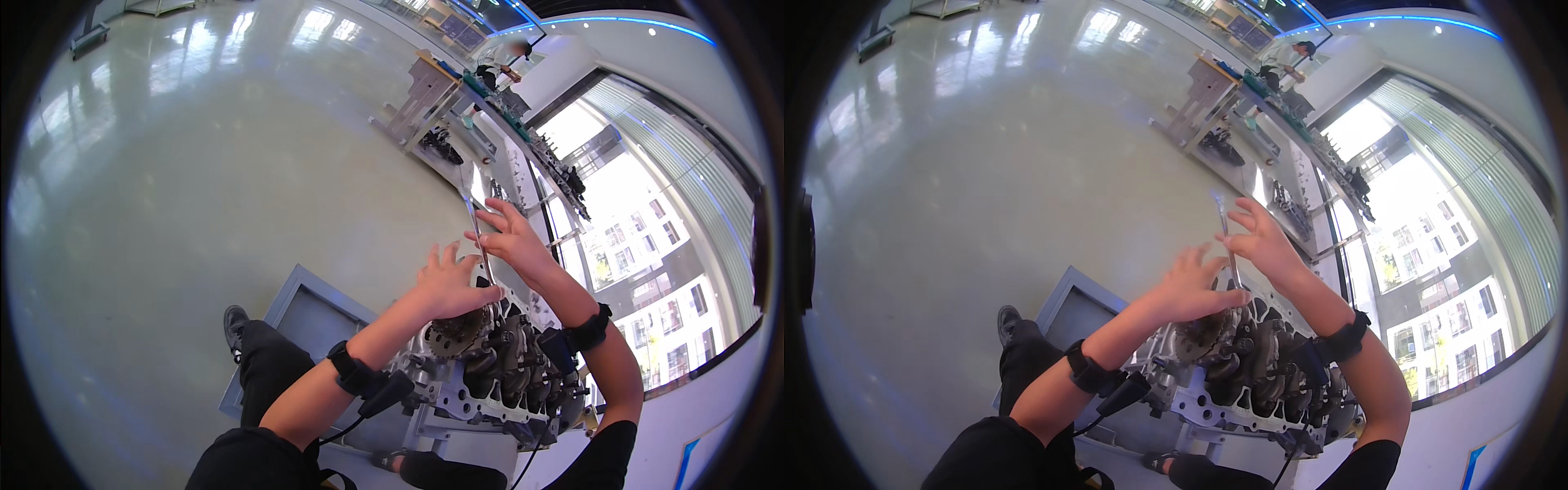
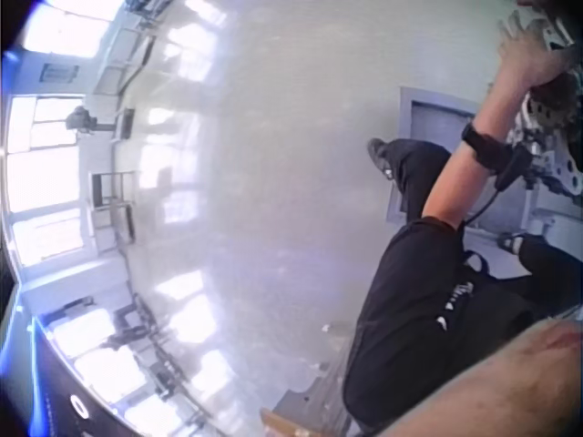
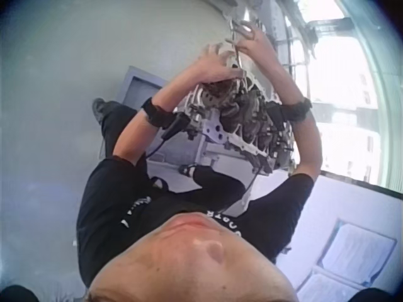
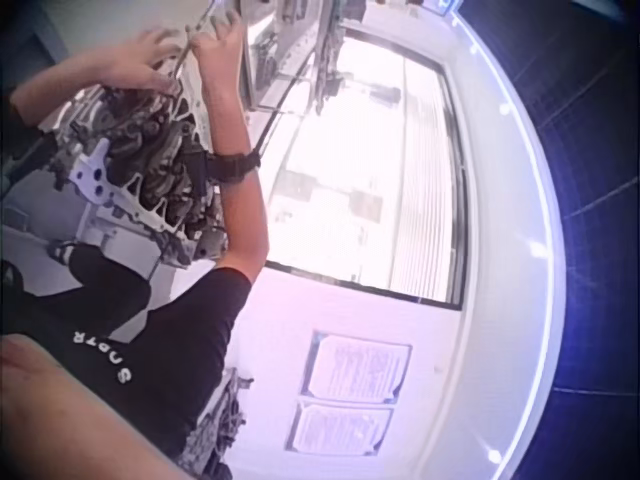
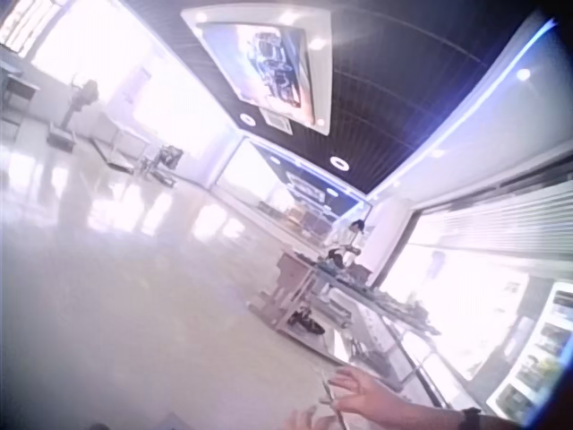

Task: The person uses a wrench to tighten or loosen bolts on an engine block mounted on a stand, moving the wrench between different bolts along the cylinder bank.

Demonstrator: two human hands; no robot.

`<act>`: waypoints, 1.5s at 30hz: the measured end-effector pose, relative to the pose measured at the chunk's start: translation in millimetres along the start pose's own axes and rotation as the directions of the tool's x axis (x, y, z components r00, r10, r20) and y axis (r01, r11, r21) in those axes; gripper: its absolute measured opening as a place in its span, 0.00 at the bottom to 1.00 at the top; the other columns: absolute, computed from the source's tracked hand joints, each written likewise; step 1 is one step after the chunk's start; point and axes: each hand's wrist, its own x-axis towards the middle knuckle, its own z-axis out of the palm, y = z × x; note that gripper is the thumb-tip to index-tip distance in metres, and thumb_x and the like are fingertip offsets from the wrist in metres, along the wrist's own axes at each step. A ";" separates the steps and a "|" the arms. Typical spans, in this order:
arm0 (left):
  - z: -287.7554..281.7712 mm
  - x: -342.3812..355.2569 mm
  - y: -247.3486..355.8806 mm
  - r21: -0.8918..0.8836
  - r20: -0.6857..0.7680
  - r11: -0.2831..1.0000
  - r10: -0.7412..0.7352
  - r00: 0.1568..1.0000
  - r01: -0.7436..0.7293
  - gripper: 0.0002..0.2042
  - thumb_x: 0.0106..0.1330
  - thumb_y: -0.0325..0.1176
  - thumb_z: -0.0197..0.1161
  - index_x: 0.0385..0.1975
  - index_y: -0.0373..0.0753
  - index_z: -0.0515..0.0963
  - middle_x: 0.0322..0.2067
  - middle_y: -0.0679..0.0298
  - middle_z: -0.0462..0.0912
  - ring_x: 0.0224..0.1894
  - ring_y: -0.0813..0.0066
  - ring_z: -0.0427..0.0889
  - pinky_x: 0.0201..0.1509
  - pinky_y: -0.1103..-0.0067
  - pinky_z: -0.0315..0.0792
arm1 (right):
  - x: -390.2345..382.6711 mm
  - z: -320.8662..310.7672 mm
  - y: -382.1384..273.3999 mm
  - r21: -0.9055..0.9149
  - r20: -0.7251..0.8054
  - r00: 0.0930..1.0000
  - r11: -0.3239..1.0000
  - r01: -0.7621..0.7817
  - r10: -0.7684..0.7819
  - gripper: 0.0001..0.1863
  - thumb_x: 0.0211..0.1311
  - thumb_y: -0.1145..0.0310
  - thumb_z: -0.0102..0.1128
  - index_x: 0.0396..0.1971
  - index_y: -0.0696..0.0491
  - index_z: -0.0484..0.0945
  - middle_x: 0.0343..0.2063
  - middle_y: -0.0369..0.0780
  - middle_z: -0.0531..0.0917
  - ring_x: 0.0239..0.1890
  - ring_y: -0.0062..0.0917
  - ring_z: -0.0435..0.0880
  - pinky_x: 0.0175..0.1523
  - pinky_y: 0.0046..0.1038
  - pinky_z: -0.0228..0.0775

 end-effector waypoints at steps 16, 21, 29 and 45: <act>-13.2 -8.6 -15.1 -0.628 -0.053 0.648 0.517 0.854 -0.431 0.15 0.59 0.33 0.66 0.46 0.41 0.78 0.46 0.63 0.80 0.51 0.72 0.79 0.55 0.74 0.71 | -61.7 36.6 -44.2 -0.048 0.318 0.922 0.968 0.247 -0.220 0.15 0.58 0.79 0.53 0.46 0.60 0.73 0.41 0.44 0.82 0.45 0.26 0.81 0.54 0.29 0.69; -13.4 1.7 -21.2 -0.474 -0.045 0.651 0.655 0.754 -0.593 0.19 0.56 0.40 0.66 0.46 0.43 0.79 0.49 0.57 0.79 0.55 0.53 0.76 0.61 0.65 0.66 | -73.1 26.5 -45.8 -0.265 0.433 0.785 0.770 0.581 -0.443 0.14 0.44 0.84 0.57 0.33 0.55 0.79 0.36 0.38 0.80 0.44 0.35 0.76 0.52 0.29 0.67; -20.9 -5.2 -12.4 -0.403 0.062 0.781 0.544 0.837 -0.478 0.23 0.53 0.35 0.61 0.51 0.39 0.77 0.53 0.54 0.77 0.59 0.57 0.71 0.65 0.66 0.61 | -110.1 8.3 -51.0 -0.477 0.564 0.679 0.485 0.733 -0.471 0.11 0.40 0.76 0.63 0.28 0.53 0.75 0.33 0.38 0.76 0.44 0.34 0.75 0.51 0.36 0.64; -15.9 -2.3 -11.7 -0.483 0.048 0.759 0.521 0.852 -0.436 0.15 0.63 0.29 0.53 0.47 0.36 0.79 0.43 0.56 0.82 0.48 0.65 0.78 0.57 0.72 0.69 | -114.0 24.3 -27.7 -0.614 0.454 0.540 0.190 0.766 -0.708 0.11 0.37 0.75 0.64 0.26 0.58 0.76 0.28 0.43 0.80 0.32 0.37 0.80 0.38 0.34 0.73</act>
